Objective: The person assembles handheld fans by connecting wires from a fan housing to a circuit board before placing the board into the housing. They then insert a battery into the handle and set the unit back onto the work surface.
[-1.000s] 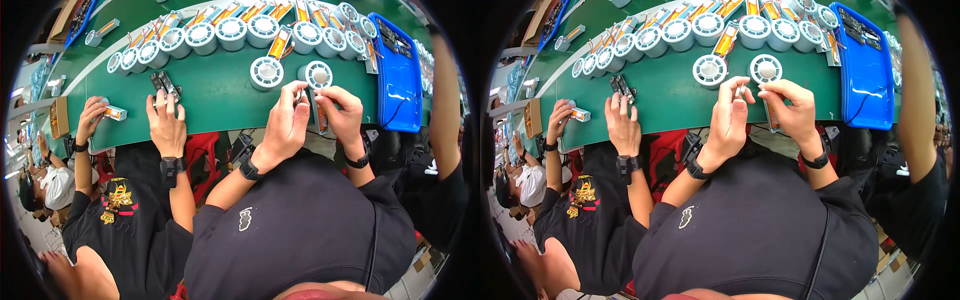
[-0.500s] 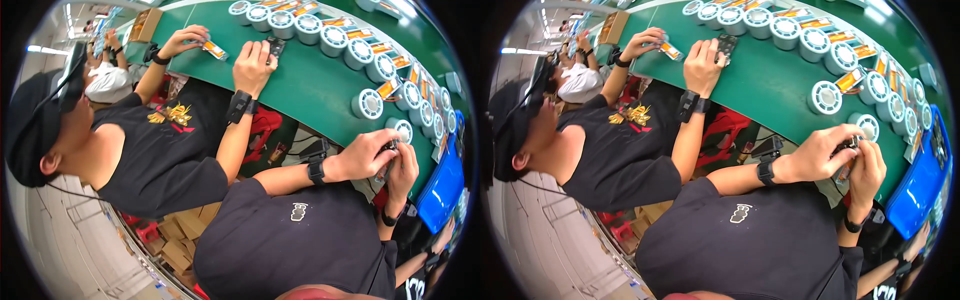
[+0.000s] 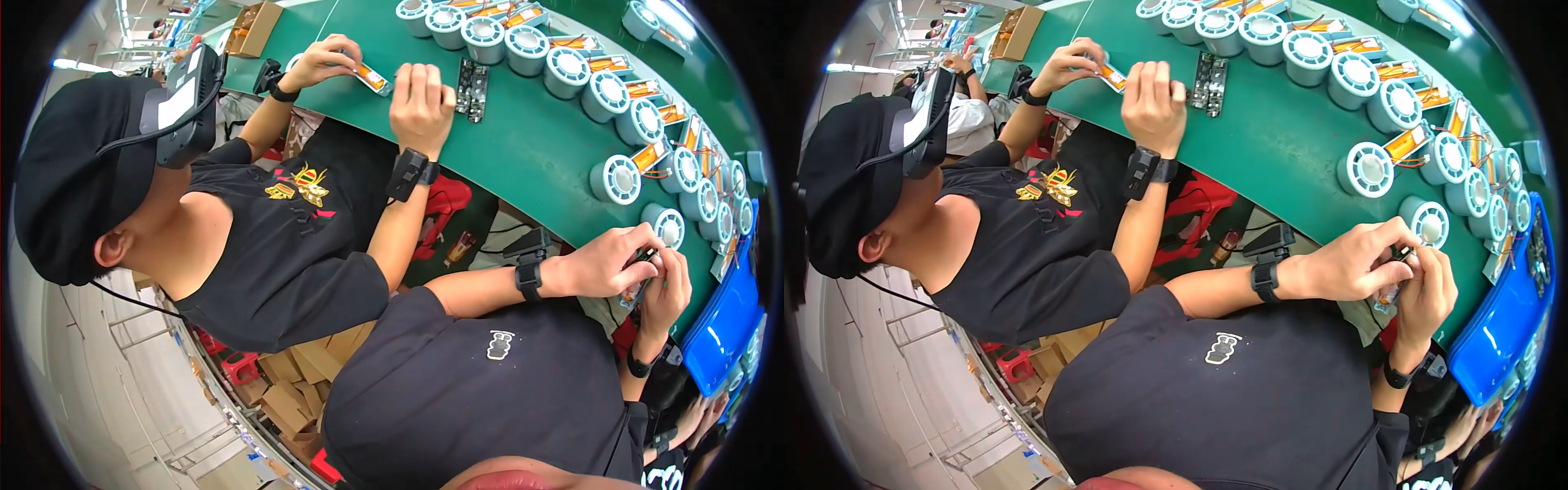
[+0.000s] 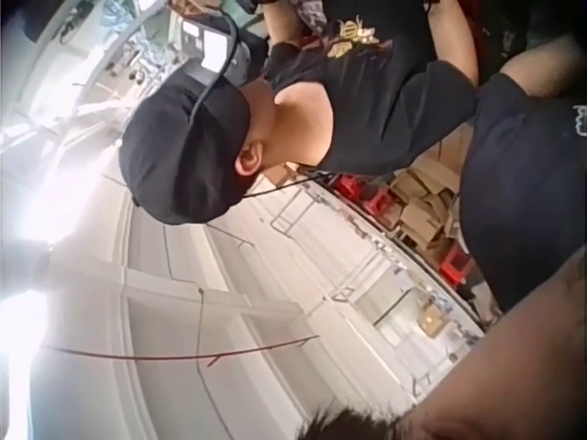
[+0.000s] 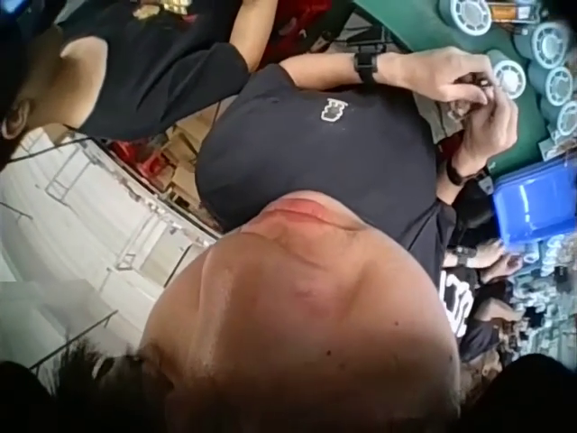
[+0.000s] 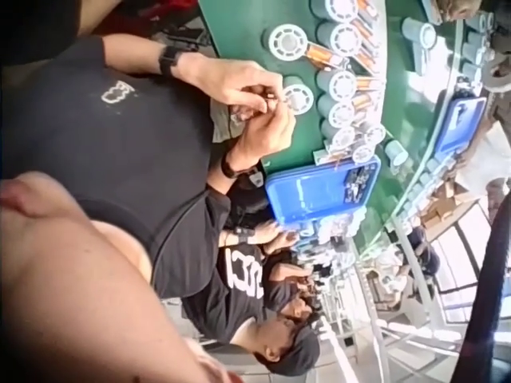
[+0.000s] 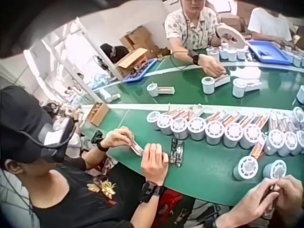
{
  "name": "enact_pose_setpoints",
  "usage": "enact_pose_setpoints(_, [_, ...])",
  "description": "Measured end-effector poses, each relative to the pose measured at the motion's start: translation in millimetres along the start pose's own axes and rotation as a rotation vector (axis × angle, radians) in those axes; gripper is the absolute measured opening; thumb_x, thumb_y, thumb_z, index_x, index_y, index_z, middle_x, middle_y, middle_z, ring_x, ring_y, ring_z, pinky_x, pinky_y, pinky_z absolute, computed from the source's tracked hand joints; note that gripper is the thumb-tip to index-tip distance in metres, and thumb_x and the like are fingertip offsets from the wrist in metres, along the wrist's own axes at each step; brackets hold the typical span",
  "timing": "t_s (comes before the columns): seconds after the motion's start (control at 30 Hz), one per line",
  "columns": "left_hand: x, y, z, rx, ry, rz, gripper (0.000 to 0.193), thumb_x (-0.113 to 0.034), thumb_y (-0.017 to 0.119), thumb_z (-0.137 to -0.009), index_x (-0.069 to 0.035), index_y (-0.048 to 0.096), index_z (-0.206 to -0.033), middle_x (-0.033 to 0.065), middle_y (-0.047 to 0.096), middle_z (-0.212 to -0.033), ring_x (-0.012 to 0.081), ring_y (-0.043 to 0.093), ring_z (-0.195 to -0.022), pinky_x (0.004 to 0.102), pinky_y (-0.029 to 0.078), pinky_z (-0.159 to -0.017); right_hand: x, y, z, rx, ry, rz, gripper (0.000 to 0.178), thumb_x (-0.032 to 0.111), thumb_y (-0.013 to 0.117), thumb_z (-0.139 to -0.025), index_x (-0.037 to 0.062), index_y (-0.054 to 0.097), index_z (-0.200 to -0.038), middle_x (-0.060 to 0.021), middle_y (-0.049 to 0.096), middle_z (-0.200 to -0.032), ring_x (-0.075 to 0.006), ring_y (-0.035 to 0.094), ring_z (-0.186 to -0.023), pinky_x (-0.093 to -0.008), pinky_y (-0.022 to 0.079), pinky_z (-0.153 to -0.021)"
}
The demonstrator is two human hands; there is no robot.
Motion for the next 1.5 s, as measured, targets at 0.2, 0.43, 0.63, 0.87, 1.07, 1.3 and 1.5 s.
enact_pose_setpoints(0.2, [-2,-7,6,0.070,0.012,-0.067,0.023,-0.006,0.063,-0.097,0.000,0.055,-0.118,0.0106,0.065,-0.083,0.0145,0.067,-0.061,0.0294,0.052,-0.055,-11,0,8,-0.043,0.178,-0.205,0.014,-0.008,0.070,-0.086,-0.0017,0.064,-0.097,-0.0092,0.066,-0.084,-0.0141,0.065,-0.072,-0.0260,0.051,-0.063])
enact_pose_setpoints(0.43, [11,0,5,0.158,-0.033,-0.086,0.029,-0.006,0.063,-0.099,-0.001,0.057,-0.126,0.0030,0.063,-0.082,0.0069,0.062,-0.060,0.0263,0.050,-0.051,-26,1,16,-0.076,0.195,-0.365,0.025,-0.009,0.074,-0.084,-0.0016,0.066,-0.106,-0.0042,0.068,-0.093,-0.0083,0.063,-0.078,-0.0222,0.051,-0.069])
enact_pose_setpoints(0.63, [11,-5,5,0.292,-0.256,0.043,0.027,-0.002,0.061,-0.099,-0.001,0.058,-0.126,0.0023,0.062,-0.085,0.0064,0.062,-0.061,0.0225,0.050,-0.051,-13,1,-3,-0.099,0.104,-0.343,0.035,-0.010,0.079,-0.074,0.0007,0.065,-0.104,-0.0045,0.065,-0.087,-0.0083,0.056,-0.066,-0.0218,0.041,-0.056])
enact_pose_setpoints(0.87, [19,-8,6,0.271,-0.395,-0.035,0.035,-0.002,0.068,-0.094,0.000,0.055,-0.127,0.0064,0.063,-0.086,0.0082,0.063,-0.063,0.0251,0.050,-0.054,-8,-10,11,-0.098,0.217,-0.205,0.032,-0.003,0.083,-0.073,0.0022,0.065,-0.099,-0.0023,0.064,-0.080,-0.0085,0.054,-0.061,-0.0237,0.039,-0.053])
enact_pose_setpoints(1.07, [16,-21,4,0.082,-0.376,0.054,0.048,-0.001,0.068,-0.094,-0.003,0.048,-0.137,0.0060,0.062,-0.095,0.0075,0.062,-0.068,0.0219,0.049,-0.056,-19,-5,36,0.140,0.252,-0.171,0.027,0.000,0.085,-0.073,0.0022,0.069,-0.095,-0.0020,0.066,-0.081,-0.0099,0.055,-0.061,-0.0253,0.040,-0.052])
enact_pose_setpoints(1.3, [21,-32,-3,-0.001,-0.270,-0.087,0.050,-0.004,0.074,-0.091,-0.002,0.049,-0.134,0.0069,0.063,-0.093,0.0064,0.062,-0.073,0.0210,0.045,-0.059,3,-13,12,0.071,-0.015,-0.272,0.029,-0.006,0.080,-0.075,0.0003,0.074,-0.102,-0.0110,0.071,-0.087,-0.0147,0.062,-0.065,-0.0270,0.047,-0.056])
enact_pose_setpoints(1.5, [24,-31,5,-0.022,-0.151,-0.164,0.043,-0.004,0.074,-0.090,-0.002,0.053,-0.128,0.0087,0.064,-0.091,0.0139,0.063,-0.075,0.0275,0.050,-0.068,-11,-13,22,-0.160,0.190,-0.420,0.032,-0.014,0.075,-0.077,-0.0027,0.072,-0.107,-0.0159,0.073,-0.095,-0.0194,0.068,-0.073,-0.0280,0.053,-0.063])
Point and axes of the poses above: each hand's wrist, its own z-axis away from the middle knuckle, its own y-axis out of the palm, x = y × z, the point moved 7 cm from there along -z, towards the middle knuckle
